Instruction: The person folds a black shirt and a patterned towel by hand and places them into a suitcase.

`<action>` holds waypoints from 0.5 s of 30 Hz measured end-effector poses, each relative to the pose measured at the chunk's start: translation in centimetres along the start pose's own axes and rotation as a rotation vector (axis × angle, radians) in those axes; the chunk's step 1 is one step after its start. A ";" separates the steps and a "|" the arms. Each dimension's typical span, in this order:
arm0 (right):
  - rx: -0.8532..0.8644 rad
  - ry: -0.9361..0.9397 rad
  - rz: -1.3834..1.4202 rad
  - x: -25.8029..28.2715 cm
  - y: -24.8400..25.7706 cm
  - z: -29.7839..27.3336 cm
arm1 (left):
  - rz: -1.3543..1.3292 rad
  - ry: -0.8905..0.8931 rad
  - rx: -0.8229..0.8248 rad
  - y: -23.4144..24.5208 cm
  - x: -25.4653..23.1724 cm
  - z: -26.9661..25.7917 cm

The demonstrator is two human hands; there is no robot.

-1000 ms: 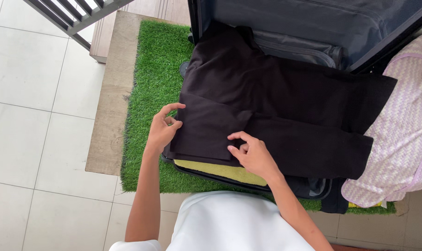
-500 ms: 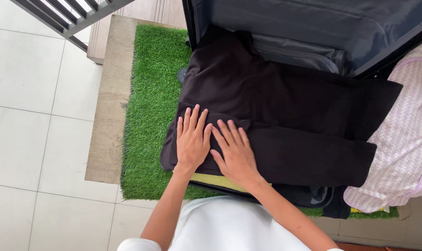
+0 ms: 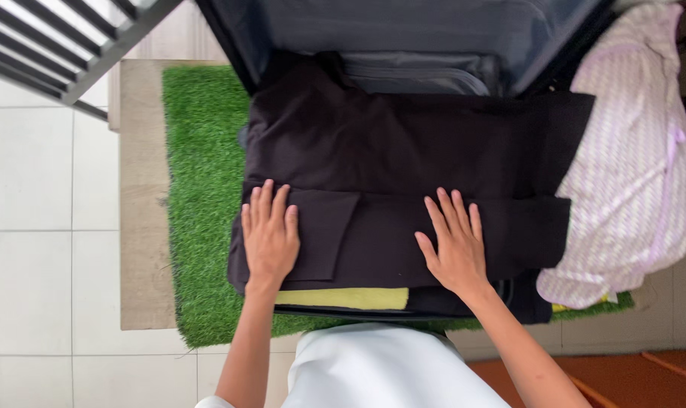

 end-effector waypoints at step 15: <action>-0.028 -0.033 0.396 -10.5 2.3 -7.1 | -0.077 -0.188 0.009 -3.2 -18.3 -3.0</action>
Point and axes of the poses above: each hand's wrist, its own z-axis towards the middle knuckle, its own y-axis out of the back of the hand, x = y × z, the point moved 10 cm from there along z, towards the middle knuckle, and after that the axes turned 3 degrees about y, right-handed, at the moved point
